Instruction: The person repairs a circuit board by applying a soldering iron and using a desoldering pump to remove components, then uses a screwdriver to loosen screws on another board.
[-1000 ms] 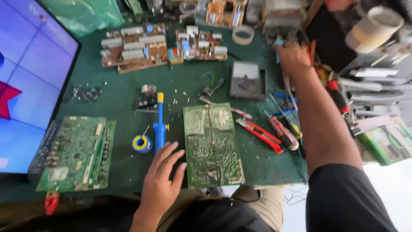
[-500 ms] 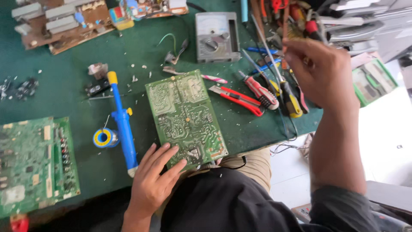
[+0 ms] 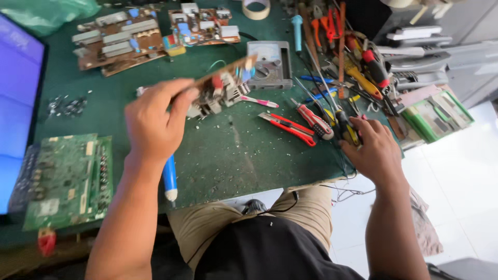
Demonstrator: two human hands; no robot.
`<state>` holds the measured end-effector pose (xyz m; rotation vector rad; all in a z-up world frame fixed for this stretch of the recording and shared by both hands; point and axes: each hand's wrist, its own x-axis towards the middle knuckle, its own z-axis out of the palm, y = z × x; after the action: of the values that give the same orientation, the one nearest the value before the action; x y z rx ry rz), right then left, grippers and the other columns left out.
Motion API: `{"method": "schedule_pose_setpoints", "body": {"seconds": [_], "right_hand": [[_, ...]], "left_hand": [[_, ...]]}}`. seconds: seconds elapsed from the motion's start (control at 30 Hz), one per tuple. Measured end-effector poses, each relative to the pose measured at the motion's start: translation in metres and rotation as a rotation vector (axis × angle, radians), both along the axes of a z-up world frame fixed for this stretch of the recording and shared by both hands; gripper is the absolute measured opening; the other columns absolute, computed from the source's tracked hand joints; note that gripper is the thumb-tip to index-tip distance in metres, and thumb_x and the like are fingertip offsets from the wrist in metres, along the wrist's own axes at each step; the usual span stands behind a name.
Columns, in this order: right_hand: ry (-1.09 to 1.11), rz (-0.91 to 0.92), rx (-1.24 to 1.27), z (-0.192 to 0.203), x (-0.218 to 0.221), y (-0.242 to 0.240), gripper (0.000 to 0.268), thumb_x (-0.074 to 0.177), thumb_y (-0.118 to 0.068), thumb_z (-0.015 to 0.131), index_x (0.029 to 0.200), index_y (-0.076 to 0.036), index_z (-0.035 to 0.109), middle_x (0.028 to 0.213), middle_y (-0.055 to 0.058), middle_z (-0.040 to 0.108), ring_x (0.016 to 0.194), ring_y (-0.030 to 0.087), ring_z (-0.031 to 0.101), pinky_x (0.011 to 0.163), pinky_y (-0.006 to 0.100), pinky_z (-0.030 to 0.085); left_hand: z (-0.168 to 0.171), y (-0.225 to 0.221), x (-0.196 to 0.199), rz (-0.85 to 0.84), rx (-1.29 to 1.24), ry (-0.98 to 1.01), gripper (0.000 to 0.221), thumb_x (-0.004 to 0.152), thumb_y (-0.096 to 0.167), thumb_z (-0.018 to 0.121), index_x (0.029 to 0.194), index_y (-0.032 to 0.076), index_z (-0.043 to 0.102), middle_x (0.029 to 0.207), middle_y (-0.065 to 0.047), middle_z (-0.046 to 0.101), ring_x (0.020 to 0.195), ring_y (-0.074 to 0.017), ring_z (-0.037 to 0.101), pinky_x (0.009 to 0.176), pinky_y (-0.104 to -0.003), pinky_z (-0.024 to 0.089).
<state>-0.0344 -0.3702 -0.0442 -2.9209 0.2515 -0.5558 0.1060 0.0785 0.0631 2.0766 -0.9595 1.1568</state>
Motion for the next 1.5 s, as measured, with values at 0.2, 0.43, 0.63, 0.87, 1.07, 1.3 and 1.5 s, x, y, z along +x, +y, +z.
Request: {"method": "schedule_pose_setpoints", "body": {"seconds": [0.2, 0.43, 0.63, 0.87, 1.07, 1.3, 1.5], "right_hand": [[0.197, -0.027, 0.209, 0.015, 0.027, -0.006, 0.060, 0.090, -0.043, 0.078, 0.143, -0.017, 0.072, 0.113, 0.013, 0.079, 0.115, 0.036, 0.067, 0.096, 0.048, 0.051], [-0.034, -0.165, 0.410, -0.001, 0.036, -0.029, 0.050, 0.095, -0.026, 0.068, 0.142, -0.013, 0.078, 0.128, 0.022, 0.072, 0.115, 0.039, 0.065, 0.095, 0.053, 0.049], [-0.371, -0.099, 0.897, 0.002, -0.004, -0.026, 0.057, 0.088, -0.014, 0.065, 0.144, -0.006, 0.072, 0.133, 0.010, 0.073, 0.123, 0.023, 0.070, 0.099, 0.032, 0.056], [-0.431, 0.001, 1.691, -0.009, -0.081, 0.006, 0.039, 0.086, -0.009, 0.051, 0.120, -0.017, 0.069, 0.114, 0.025, 0.067, 0.073, 0.030, 0.058, 0.060, 0.032, 0.043], [-0.506, 0.019, 1.539, -0.030, -0.138, 0.051, 0.041, 0.081, -0.002, 0.057, 0.121, 0.001, 0.062, 0.100, 0.024, 0.067, 0.080, 0.028, 0.068, 0.052, 0.025, 0.051], [-0.519, -0.253, 1.442, -0.041, -0.206, 0.083, 0.045, 0.088, -0.008, 0.066, 0.133, -0.001, 0.067, 0.093, 0.000, 0.057, 0.084, 0.023, 0.070, 0.072, 0.024, 0.066], [-0.339, -0.076, 1.241, -0.063, -0.259, 0.080, 0.046, 0.099, -0.018, 0.070, 0.138, 0.002, 0.053, 0.105, 0.031, 0.065, 0.058, 0.022, 0.052, 0.050, 0.030, 0.041]], "left_hand": [[0.047, 0.005, 0.008, 0.070, -0.248, 0.376, 0.023, 0.110, 0.028, 0.068, 0.110, 0.008, 0.079, 0.083, -0.001, 0.074, 0.064, -0.0107, 0.056, 0.051, -0.032, 0.036], [0.019, 0.020, -0.003, -0.080, -0.815, 0.933, 0.015, 0.100, 0.023, 0.074, 0.100, 0.009, 0.078, 0.083, 0.000, 0.070, 0.074, -0.0115, 0.063, 0.062, -0.029, 0.052], [0.000, 0.048, 0.018, -0.266, -0.865, 1.097, 0.012, 0.092, 0.017, 0.080, 0.100, 0.008, 0.081, 0.089, 0.001, 0.075, 0.086, -0.0111, 0.067, 0.081, -0.024, 0.051], [0.043, -0.004, 0.084, -0.404, 0.345, 1.236, 0.031, 0.092, 0.039, 0.076, 0.112, 0.016, 0.082, 0.117, -0.003, 0.083, 0.113, -0.0166, 0.076, 0.110, -0.043, 0.051], [0.002, -0.124, 0.106, -0.549, 0.697, 1.654, 0.024, 0.092, 0.028, 0.086, 0.110, 0.013, 0.080, 0.079, 0.001, 0.073, 0.062, -0.0089, 0.061, 0.054, -0.025, 0.054], [-0.054, -0.180, 0.100, -0.500, 0.914, 1.716, 0.027, 0.097, 0.028, 0.080, 0.119, 0.015, 0.074, 0.087, -0.004, 0.073, 0.070, -0.0184, 0.066, 0.069, -0.037, 0.061], [-0.159, -0.157, 0.046, -0.481, 0.695, 1.513, 0.034, 0.107, 0.035, 0.067, 0.117, 0.002, 0.069, 0.104, -0.010, 0.077, 0.087, -0.0236, 0.074, 0.074, -0.040, 0.063]]}}
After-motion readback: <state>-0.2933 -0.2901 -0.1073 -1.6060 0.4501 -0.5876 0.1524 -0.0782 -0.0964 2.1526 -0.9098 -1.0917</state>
